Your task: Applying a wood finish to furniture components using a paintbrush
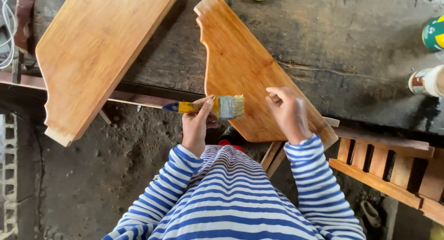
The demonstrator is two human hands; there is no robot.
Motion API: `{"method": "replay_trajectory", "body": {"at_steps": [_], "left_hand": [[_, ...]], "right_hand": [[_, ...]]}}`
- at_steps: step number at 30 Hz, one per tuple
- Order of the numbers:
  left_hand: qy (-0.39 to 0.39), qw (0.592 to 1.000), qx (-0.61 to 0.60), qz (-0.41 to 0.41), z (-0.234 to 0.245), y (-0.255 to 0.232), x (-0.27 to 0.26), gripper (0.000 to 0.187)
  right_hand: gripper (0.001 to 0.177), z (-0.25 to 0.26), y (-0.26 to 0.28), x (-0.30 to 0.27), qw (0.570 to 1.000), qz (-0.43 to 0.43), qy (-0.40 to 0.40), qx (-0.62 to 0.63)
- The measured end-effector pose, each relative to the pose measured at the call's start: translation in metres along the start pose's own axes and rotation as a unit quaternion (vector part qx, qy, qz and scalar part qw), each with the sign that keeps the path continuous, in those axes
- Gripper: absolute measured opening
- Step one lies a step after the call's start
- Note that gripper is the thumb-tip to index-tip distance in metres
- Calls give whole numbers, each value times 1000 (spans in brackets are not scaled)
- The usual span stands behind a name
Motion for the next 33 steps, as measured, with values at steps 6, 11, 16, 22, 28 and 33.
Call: {"method": "replay_trajectory", "body": {"at_steps": [6, 11, 16, 22, 28, 33], "left_hand": [[-46, 998, -36, -19, 27, -14, -2, 34], [-70, 995, -63, -22, 40, -26, -3, 33], [-73, 994, -78, -18, 49, -23, 4, 33], [-80, 992, -97, -18, 61, -20, 12, 32], [-81, 992, -94, -15, 70, -17, 13, 32], [-74, 994, -83, -14, 63, -35, 2, 32]], "right_hand": [[17, -46, -33, 28, 986, 44, 14, -158], [11, -51, -41, 34, 973, 32, 43, -224], [10, -43, -31, 36, 970, 64, 36, -233], [11, -46, -27, 41, 972, 86, 30, -216], [15, -49, -16, 39, 972, 63, 18, -225], [14, 10, 59, -10, 926, -32, 356, -121]]}}
Point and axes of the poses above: each hand's wrist, its own x-axis towards the middle knuckle, its own z-axis out of the back of the hand, y = z × x, the point moved 1 cm from there along x, towards the middle knuckle, and after that the axes turned 14 degrees about -x, right-handed, at the moved point
